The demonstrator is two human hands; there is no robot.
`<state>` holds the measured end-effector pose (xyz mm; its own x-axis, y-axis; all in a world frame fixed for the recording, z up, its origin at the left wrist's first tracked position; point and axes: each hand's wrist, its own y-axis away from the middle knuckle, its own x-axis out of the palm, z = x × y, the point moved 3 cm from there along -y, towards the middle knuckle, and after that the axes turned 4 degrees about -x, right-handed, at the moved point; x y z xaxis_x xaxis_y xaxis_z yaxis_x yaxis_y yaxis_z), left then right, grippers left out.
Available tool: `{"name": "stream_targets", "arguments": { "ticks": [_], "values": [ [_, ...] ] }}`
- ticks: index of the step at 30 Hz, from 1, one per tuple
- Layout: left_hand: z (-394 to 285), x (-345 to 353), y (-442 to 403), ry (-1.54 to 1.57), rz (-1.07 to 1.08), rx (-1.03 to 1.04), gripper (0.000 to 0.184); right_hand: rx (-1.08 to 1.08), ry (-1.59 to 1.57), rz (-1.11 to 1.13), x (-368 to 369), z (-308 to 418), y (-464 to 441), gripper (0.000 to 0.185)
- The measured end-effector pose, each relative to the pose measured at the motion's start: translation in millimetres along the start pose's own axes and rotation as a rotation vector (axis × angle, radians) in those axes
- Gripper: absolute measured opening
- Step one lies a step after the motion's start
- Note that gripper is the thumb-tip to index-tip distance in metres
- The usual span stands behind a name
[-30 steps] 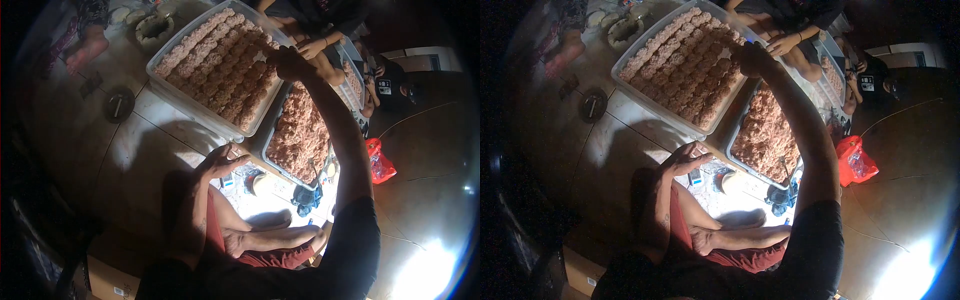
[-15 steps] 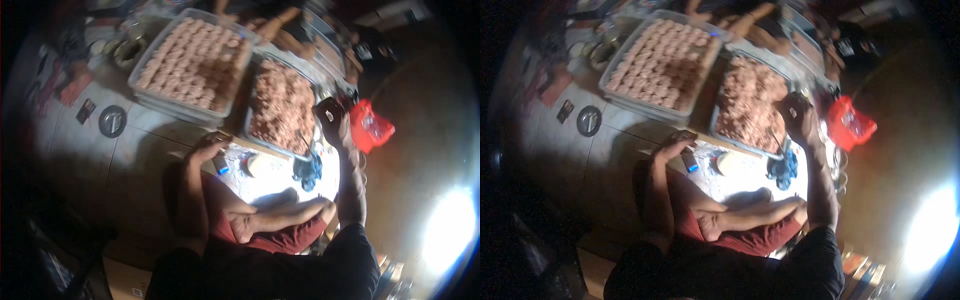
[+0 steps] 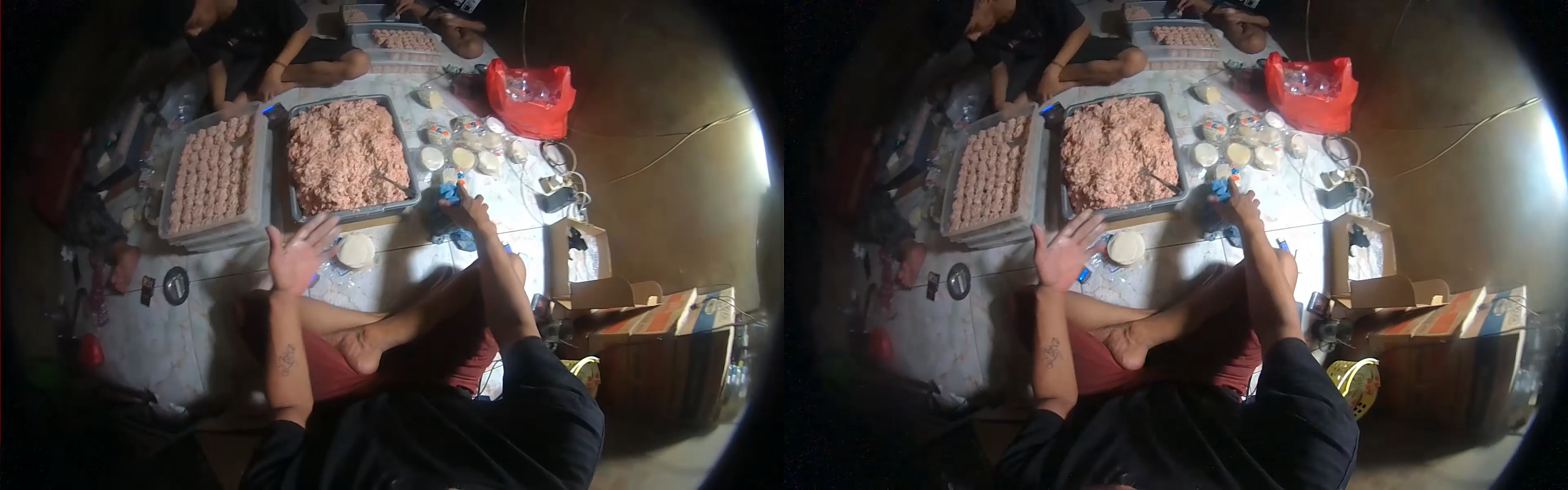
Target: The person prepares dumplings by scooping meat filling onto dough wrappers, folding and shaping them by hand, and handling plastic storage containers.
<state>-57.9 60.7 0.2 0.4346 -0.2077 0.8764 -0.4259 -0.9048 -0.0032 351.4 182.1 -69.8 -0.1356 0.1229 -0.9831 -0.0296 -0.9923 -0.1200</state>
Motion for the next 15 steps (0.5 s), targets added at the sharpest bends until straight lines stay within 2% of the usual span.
{"name": "stream_targets", "arguments": {
  "ticks": [1,3,5,6,8,10,11,12,13,14,15],
  "values": [
    [8.5,23.2,-4.7,-0.025,-0.025,0.006,0.109,-0.006,0.17,-0.134,44.0,-4.7,8.2,0.059],
    [20.9,63.2,-19.7,0.166,0.144,-0.016,0.119,-0.098,0.305,-0.39,93.7,-13.7,3.5,0.059],
    [27.5,79.7,-37.2,0.175,0.133,-0.019,0.121,0.0,-0.115,-0.054,114.5,-25.1,-26.7,0.049],
    [32.5,86.8,-44.1,0.213,0.135,-0.036,0.124,0.0,-0.134,-0.057,107.6,-22.4,-30.3,0.049],
    [36.7,100.9,-59.3,0.149,0.113,-0.048,0.126,0.244,-0.513,-0.031,57.4,-23.2,-36.9,0.036],
    [43.5,110.2,-79.2,0.155,0.116,-0.097,0.126,0.34,-0.535,-0.087,-28.7,1.0,-13.5,0.036],
    [47.3,110.3,-93.5,-0.005,0.121,-0.116,0.126,0.292,-0.702,-0.205,-61.1,5.6,-4.9,0.036],
    [51.5,115.9,-110.8,-0.016,0.129,-0.13,0.126,0.24,-0.863,-0.326,-76.6,3.4,-0.7,0.037],
    [59.5,122.3,-130.7,-0.221,0.116,-0.131,0.124,0.29,-0.996,-0.281,-77.6,-5.7,1.5,0.038],
    [69.4,128.9,-151.4,-0.422,0.103,-0.128,0.122,0.302,-0.997,-0.291,-79.5,-11.7,8.4,0.038],
    [79.9,134.9,-175.8,-0.596,0.058,-0.106,0.116,0.315,-1.152,-0.385,-101.0,-6.1,21.9,0.04]
  ]
}}
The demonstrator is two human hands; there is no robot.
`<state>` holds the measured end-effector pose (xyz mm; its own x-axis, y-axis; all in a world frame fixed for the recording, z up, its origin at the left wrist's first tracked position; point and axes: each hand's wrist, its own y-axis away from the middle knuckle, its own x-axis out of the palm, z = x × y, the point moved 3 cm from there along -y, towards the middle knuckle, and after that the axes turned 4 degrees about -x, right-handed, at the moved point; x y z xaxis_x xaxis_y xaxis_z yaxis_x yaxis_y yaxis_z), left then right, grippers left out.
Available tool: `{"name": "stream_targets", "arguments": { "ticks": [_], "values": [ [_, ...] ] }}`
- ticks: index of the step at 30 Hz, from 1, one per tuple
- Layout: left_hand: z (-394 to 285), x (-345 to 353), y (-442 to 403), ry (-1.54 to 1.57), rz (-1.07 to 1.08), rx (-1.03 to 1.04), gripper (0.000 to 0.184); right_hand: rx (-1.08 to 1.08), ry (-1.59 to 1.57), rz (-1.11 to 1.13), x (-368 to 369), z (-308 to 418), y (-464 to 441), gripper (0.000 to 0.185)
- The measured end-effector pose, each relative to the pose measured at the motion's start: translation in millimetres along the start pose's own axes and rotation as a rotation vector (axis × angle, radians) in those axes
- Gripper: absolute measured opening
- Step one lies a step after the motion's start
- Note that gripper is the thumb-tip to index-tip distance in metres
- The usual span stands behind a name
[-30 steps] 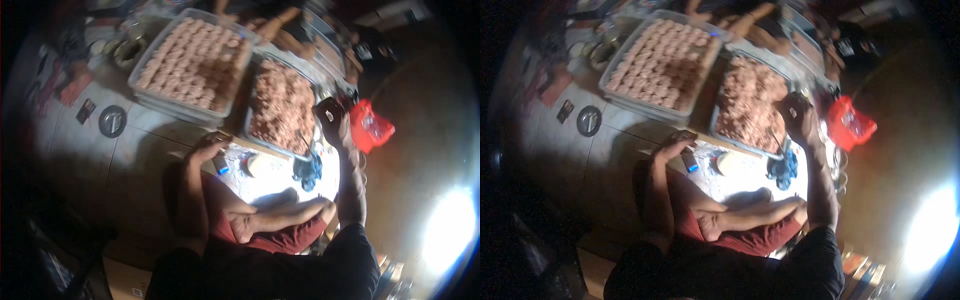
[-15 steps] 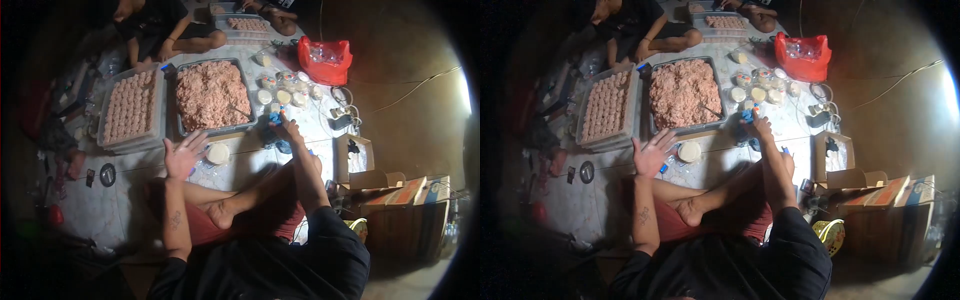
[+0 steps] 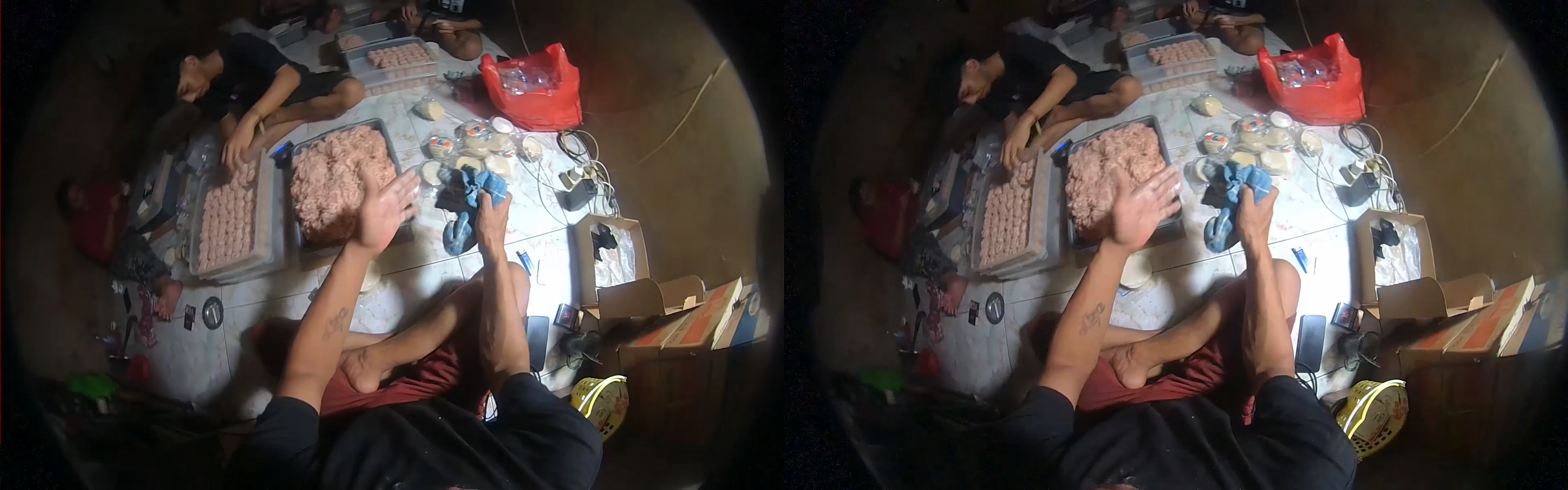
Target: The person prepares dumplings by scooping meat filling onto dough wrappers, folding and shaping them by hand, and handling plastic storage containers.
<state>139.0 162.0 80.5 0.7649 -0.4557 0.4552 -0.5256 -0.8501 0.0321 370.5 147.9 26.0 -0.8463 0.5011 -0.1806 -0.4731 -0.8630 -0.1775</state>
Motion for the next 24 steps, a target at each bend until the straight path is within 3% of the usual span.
{"name": "stream_targets", "arguments": {
  "ticks": [3,5,6,7,8,9,11,14,15,16,17,18,19,20,21,22,24],
  "values": [
    [25.1,22.2,-78.2,-0.728,-0.19,0.162,0.101,0.02,-0.511,-0.026,18.4,19.3,21.5,0.05],
    [77.2,26.5,-89.1,-1.001,-0.095,0.059,0.098,0.096,-0.638,-0.022,41.1,18.8,26.9,0.046],
    [99.2,33.6,-89.8,-0.795,-0.096,0.043,0.099,0.089,-0.643,-0.029,38.7,4.3,14.1,0.046],
    [113.0,38.9,-88.4,-0.594,-0.093,0.022,0.1,0.023,-0.45,0.008,38.7,-17.8,-1.7,0.043],
    [118.1,44.9,-78.8,-0.682,-0.052,0.008,0.1,-0.026,-0.252,0.04,38.1,-37.6,-10.0,0.04],
    [119.7,52.4,-60.1,-0.762,-0.014,-0.02,0.101,0.001,-0.253,0.028,35.2,-52.1,-11.5,0.04],
    [109.5,60.9,-45.9,-0.859,0.019,-0.111,0.103,0.145,0.0,-0.087,36.2,-72.6,-31.6,0.034],
    [93.1,55.6,-35.2,-1.143,0.054,0.038,0.095,0.131,-0.316,-0.274,45.5,-83.8,-34.6,0.038],
    [86.7,56.2,-43.0,-1.068,-0.163,0.071,0.097,0.149,-0.489,-0.307,45.5,-59.0,-23.8,0.038],
    [75.6,57.2,-59.5,-0.973,-0.06,-0.07,0.099,0.088,-0.531,-0.167,55.4,-56.8,-19.9,0.038],
    [71.9,45.5,-84.7,-1.117,0.077,-0.497,0.1,0.023,-0.574,-0.03,60.7,-56.6,-18.3,0.038],
    [82.9,26.2,-103.0,-1.264,0.109,-0.193,0.111,0.083,-0.744,0.076,50.7,-44.4,-9.6,0.039],
    [50.7,41.6,-100.5,-1.071,0.246,-0.001,0.097,0.153,-0.912,0.172,36.5,-30.6,-1.4,0.04],
    [69.9,17.1,-133.6,-1.344,0.619,0.132,0.08,0.312,-0.916,0.297,27.0,-43.6,3.2,0.04],
    [95.4,-16.4,-167.0,-1.386,0.751,0.143,0.072,0.461,-0.906,0.421,21.9,-51.2,6.6,0.04],
    [120.8,-50.0,-199.7,-1.415,0.885,0.156,0.065,0.432,-0.912,0.393,22.8,-45.1,9.4,0.038],
    [94.6,-44.5,-198.5,-1.57,0.673,0.232,0.061,0.377,-0.928,0.436,16.0,-56.4,7.3,0.042]
  ]
}}
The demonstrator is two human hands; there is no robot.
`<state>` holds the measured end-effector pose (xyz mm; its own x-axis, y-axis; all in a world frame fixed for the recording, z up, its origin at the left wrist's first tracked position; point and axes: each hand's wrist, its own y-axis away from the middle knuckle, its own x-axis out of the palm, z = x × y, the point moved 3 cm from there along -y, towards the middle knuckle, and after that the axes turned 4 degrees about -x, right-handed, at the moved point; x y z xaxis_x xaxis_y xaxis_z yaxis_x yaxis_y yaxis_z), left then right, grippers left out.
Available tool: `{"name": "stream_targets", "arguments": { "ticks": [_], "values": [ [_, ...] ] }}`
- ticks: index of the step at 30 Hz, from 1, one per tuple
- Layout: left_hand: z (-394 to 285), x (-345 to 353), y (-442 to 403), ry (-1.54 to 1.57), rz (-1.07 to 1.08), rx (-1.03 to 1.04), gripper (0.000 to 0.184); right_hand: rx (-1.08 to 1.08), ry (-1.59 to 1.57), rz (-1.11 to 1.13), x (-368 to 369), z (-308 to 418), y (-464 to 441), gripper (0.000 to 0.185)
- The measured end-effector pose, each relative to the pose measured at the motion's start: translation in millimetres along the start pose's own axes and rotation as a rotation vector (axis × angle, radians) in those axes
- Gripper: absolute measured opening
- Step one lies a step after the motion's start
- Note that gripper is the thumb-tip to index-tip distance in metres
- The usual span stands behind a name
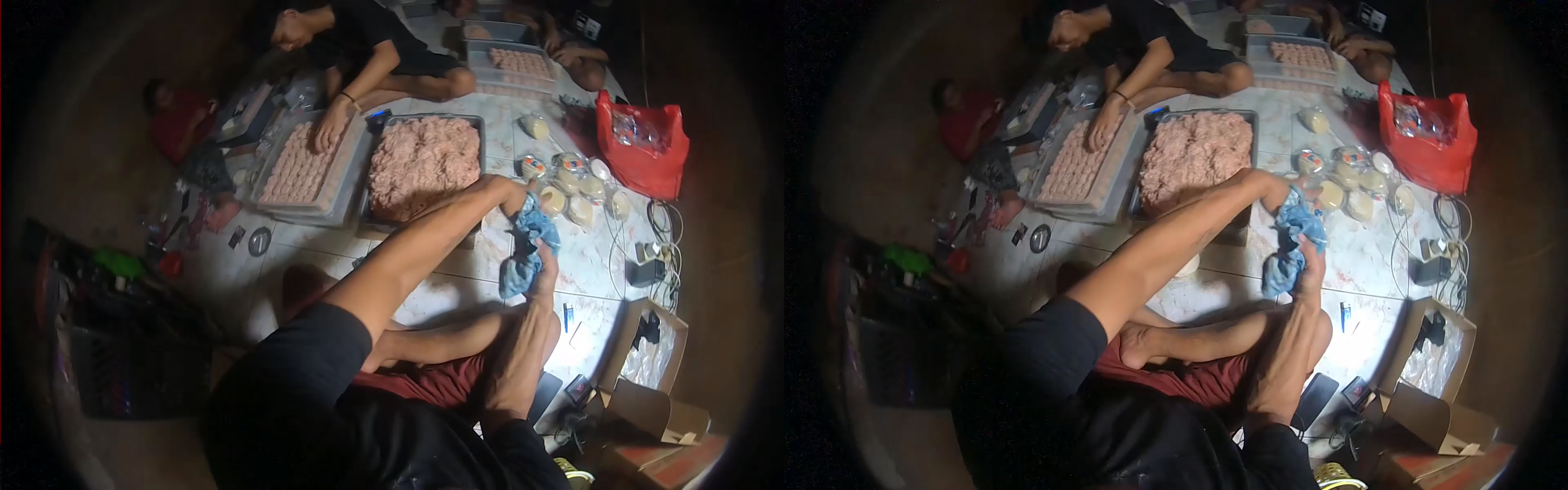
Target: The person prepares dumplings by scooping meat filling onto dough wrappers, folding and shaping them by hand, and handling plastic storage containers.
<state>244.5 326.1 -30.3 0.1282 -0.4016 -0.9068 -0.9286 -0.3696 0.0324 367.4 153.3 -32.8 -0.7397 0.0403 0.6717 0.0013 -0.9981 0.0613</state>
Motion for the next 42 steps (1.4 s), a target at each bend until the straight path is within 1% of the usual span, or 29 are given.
{"name": "stream_targets", "arguments": {
  "ticks": [3,4,6,7,9,10,11,13,15,17,18,19,21,22,23,25,26,27,29,30,33,34,35,36,37,38,39,40,42],
  "values": [
    [-49.2,-85.6,23.9,0.297,-0.213,-0.76,0.07,-0.17,0.186,0.115,16.6,23.5,13.8,0.048],
    [-50.0,-80.7,24.4,0.295,-0.224,-0.771,0.07,-0.166,0.185,0.129,21.7,20.6,10.0,0.048],
    [-64.7,-76.0,22.4,-0.261,-0.945,-0.83,0.08,-0.227,0.143,-0.131,21.9,15.7,3.9,0.047],
    [-70.6,-52.7,12.9,-0.599,-0.914,-0.691,0.07,-0.215,0.145,-0.127,24.4,6.6,-2.4,0.047],
    [-124.3,-34.8,21.1,-0.836,-0.768,-0.257,0.067,-0.332,0.192,-0.259,21.6,-11.3,-19.7,0.049],
    [-157.3,-41.6,34.7,-0.925,-0.746,0.005,0.067,-0.234,0.204,-0.224,14.1,-17.2,-22.1,0.049],
    [-159.4,-38.7,41.5,-0.921,-0.748,-0.005,0.067,-0.226,0.21,-0.221,3.7,-16.2,-30.0,0.049],
    [-159.2,-25.2,50.5,-0.685,-0.701,-0.063,0.072,-0.072,1.178,-0.16,-12.9,-17.7,-39.6,0.044],
    [-146.4,-11.4,57.3,-0.584,-0.611,-0.069,0.079,-0.154,0.931,-0.182,-10.2,-25.9,-34.1,0.047],
    [-122.8,8.2,68.4,0.434,-1.016,-0.518,0.089,-0.139,0.227,-0.279,6.6,-34.9,-32.7,0.044],
    [-118.0,19.8,69.5,0.787,-0.768,-0.751,0.106,-0.099,-0.092,-0.254,24.9,-38.5,-30.3,0.042],
    [-126.4,39.5,69.6,0.732,-0.768,-0.692,0.106,-0.009,-0.083,-0.087,-26.7,-72.3,-51.8,0.037],
    [-144.2,77.3,70.6,0.622,-0.771,-0.574,0.106,-0.079,0.018,-0.185,-14.7,-63.3,-41.2,0.036],
    [-157.7,85.5,84.5,0.65,-0.575,-0.669,0.092,0.017,0.038,-0.321,-28.0,-67.8,-50.5,0.034],
    [-159.8,84.6,99.2,0.657,-0.584,-0.659,0.092,0.011,0.05,-0.32,-38.1,-68.2,-59.0,0.034],
    [-164.7,93.1,125.0,0.654,-0.564,-0.346,0.067,-0.223,0.632,-0.266,-21.6,-43.7,-54.2,0.03],
    [-173.1,83.8,146.2,0.654,-0.572,-0.339,0.067,-0.325,0.714,-0.167,-61.4,-64.2,-82.2,0.043],
    [-182.1,67.0,172.4,0.811,-0.664,-0.376,0.054,-0.338,0.72,-0.164,-54.5,-57.5,-74.9,0.043],
    [-179.2,47.3,226.1,1.023,-0.904,-0.477,0.026,-0.27,1.606,-0.199,-26.6,-38.2,-44.5,0.064],
    [-176.5,30.5,260.8,0.978,-1.067,-0.484,0.018,-0.091,1.703,-0.242,-21.5,-31.1,-33.9,0.079],
    [-130.9,33.3,385.3,0.716,-1.367,-0.715,0.019,-0.099,2.051,-0.464,15.4,-11.4,-7.4,0.054],
    [-132.6,26.1,419.8,0.702,-1.62,-0.831,0.028,-0.112,2.06,-0.463,31.4,-9.1,-7.4,0.054],
    [-110.3,40.8,467.9,0.547,-1.674,-1.0,0.037,-0.284,1.793,-0.251,52.4,-10.3,-9.7,0.041],
    [-100.9,50.6,512.5,0.707,-1.687,-1.175,0.044,-0.43,1.508,-0.05,79.5,-8.7,-7.5,0.034],
    [-91.3,52.9,547.3,0.848,-1.851,-1.125,0.047,-0.377,1.443,0.016,152.0,-11.6,19.7,0.039],
    [-71.9,57.5,585.8,0.52,-1.92,-1.268,0.044,-0.212,1.322,0.057,167.9,-39.5,20.3,0.044],
    [-50.9,62.4,616.0,0.177,-1.959,-1.385,0.042,-0.286,1.396,0.22,215.5,-53.5,37.8,0.03],
    [-36.6,57.7,633.1,0.082,-1.993,-1.407,0.04,-0.493,1.503,0.592,216.6,-91.4,28.7,0.019],
    [-5.4,46.4,666.6,-0.017,-2.037,-1.4,0.041,-0.281,1.235,0.628,278.4,-138.7,40.1,0.031]
  ]
}}
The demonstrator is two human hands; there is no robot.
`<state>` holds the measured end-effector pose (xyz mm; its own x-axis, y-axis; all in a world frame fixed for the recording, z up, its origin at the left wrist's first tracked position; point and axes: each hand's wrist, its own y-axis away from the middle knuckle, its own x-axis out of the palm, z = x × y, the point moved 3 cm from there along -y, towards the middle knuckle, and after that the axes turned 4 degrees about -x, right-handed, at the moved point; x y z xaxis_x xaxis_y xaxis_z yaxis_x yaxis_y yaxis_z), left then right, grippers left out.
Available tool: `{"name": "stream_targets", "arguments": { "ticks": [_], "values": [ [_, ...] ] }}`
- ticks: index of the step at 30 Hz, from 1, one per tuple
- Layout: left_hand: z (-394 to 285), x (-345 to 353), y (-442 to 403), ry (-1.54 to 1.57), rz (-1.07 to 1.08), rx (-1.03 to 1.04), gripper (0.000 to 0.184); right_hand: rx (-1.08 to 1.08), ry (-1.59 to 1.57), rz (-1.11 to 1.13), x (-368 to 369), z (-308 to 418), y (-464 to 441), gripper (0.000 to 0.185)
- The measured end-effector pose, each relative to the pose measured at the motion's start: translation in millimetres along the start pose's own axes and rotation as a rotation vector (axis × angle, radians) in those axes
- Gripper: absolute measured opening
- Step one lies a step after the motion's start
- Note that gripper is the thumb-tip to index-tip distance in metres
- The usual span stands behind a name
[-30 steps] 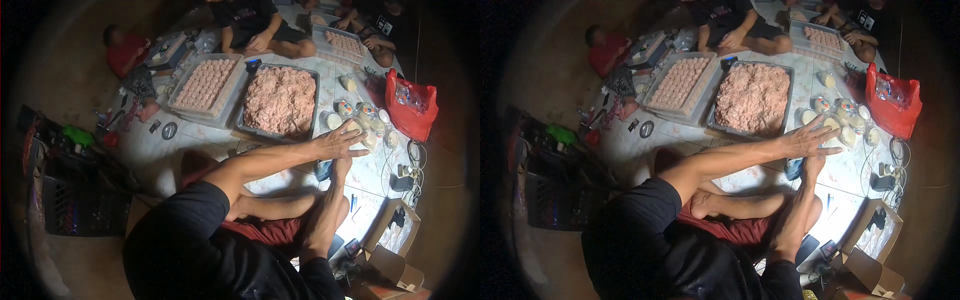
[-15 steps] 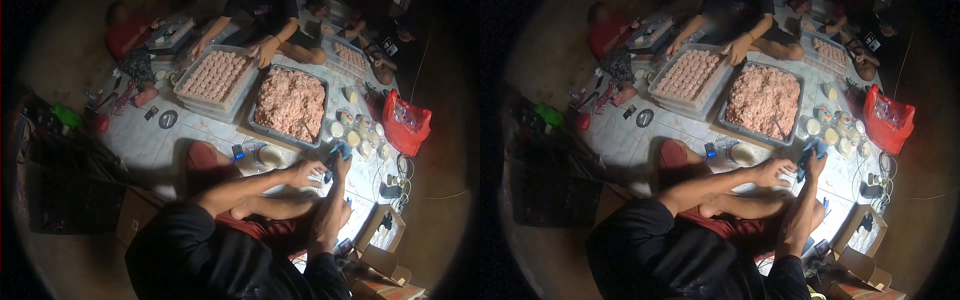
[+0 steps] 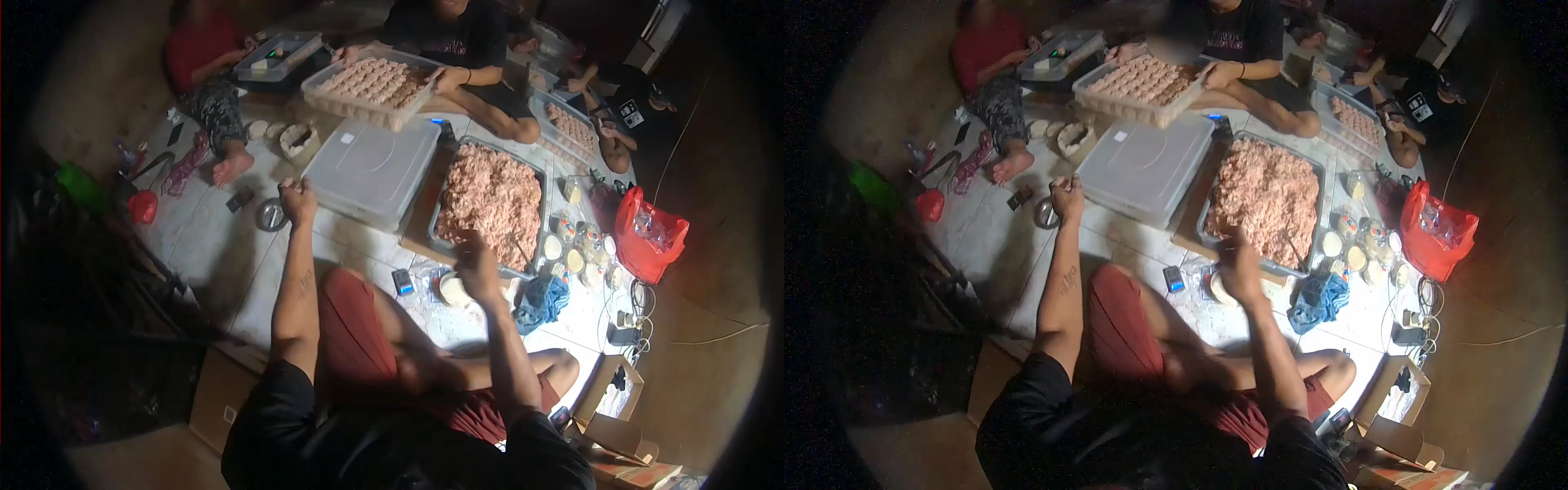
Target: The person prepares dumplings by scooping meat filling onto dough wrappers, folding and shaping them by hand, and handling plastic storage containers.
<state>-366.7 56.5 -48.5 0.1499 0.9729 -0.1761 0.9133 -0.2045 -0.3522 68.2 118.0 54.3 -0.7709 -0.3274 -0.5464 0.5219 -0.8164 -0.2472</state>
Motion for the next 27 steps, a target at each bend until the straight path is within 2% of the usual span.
{"name": "stream_targets", "arguments": {
  "ticks": [1,2,3,4,5,6,8,9,10,11,12,13,14,15,17,19,20,21,22,23,25,26,27],
  "values": [
    [11.8,9.1,-23.6,-0.305,0.022,0.049,0.043,-0.075,-0.005,0.096,23.6,0.6,-16.1,0.046],
    [16.4,17.4,-41.4,-0.419,0.084,0.081,0.046,0.173,-0.276,0.089,49.8,-1.8,-29.1,0.042],
    [16.2,24.5,-54.8,-0.473,0.184,0.101,0.049,0.232,-0.238,0.276,77.2,-20.9,-46.8,0.046],
    [12.2,31.6,-65.0,-0.46,0.275,0.123,0.054,0.245,-0.221,0.303,103.8,-33.1,-60.4,0.042],
    [11.3,37.1,-69.7,-0.412,0.351,0.141,0.059,0.213,-0.145,0.221,128.6,-44.2,-71.1,0.038],
    [118.4,77.9,-111.9,-0.542,0.468,0.356,0.053,0.186,-0.077,0.107,151.3,-55.6,-80.9,0.036],
    [83.6,66.8,-100.6,-0.269,0.622,0.156,0.049,0.158,0.011,-0.121,183.5,-70.6,-94.0,0.036],
    [87.2,67.1,-103.1,-0.46,0.651,0.132,0.043,0.156,0.021,-0.198,192.7,-72.2,-95.9,0.038],
    [85.3,65.7,-103.7,-0.655,0.69,0.117,0.037,0.22,-0.028,-0.18,182.3,-58.3,-96.6,0.039],
    [82.0,62.8,-100.9,-0.649,0.696,0.128,0.037,0.285,-0.078,-0.158,172.1,-44.8,-95.3,0.039],
    [67.5,49.3,-93.7,-0.408,0.733,-0.122,0.035,0.289,-0.077,-0.168,164.0,-37.8,-95.7,0.039],
    [56.9,39.2,-84.4,-0.162,0.753,-0.37,0.033,0.275,0.015,-0.28,153.3,-32.4,-97.9,0.041],
    [50.8,32.8,-75.5,-0.162,0.757,-0.368,0.033,0.261,0.105,-0.389,144.0,-26.1,-98.7,0.043],
    [49.2,23.5,-64.4,-0.069,0.722,-0.414,0.032,0.268,0.105,-0.388,132.4,-23.4,-97.3,0.043],
    [35.1,4.9,-35.9,0.033,0.685,-0.451,0.031,0.241,0.046,-0.247,93.4,-20.5,-98.7,0.046],
    [12.7,-14.3,4.9,0.185,0.68,-0.474,0.026,0.195,-0.031,-0.31,42.1,5.5,-84.5,0.042],
    [2.5,-20.3,19.0,0.189,0.686,-0.466,0.026,0.247,0.032,-0.231,16.0,15.5,-78.2,0.041],
    [-7.5,-24.1,34.4,0.275,0.81,-0.526,0.027,0.3,0.091,-0.15,-7.7,24.5,-66.7,0.041],
    [-24.7,-27.3,50.6,0.359,0.934,-0.585,0.029,0.288,0.097,-0.162,-32.2,36.2,-50.3,0.04],
    [-72.1,-28.2,74.5,0.634,1.01,-0.695,0.031,0.275,0.101,-0.174,-53.4,41.9,-34.9,0.039],
    [-85.3,-7.0,106.0,0.609,0.994,-0.892,0.033,0.253,0.075,-0.229,-82.7,32.4,-1.5,0.035],
    [-107.9,-5.7,125.1,0.606,0.998,-0.885,0.033,0.243,0.035,-0.278,-96.2,28.9,16.2,0.034],
    [-139.9,-10.9,143.4,0.569,0.988,-0.763,0.033,0.232,-0.006,-0.328,-109.6,28.0,33.2,0.032]
  ]
}}
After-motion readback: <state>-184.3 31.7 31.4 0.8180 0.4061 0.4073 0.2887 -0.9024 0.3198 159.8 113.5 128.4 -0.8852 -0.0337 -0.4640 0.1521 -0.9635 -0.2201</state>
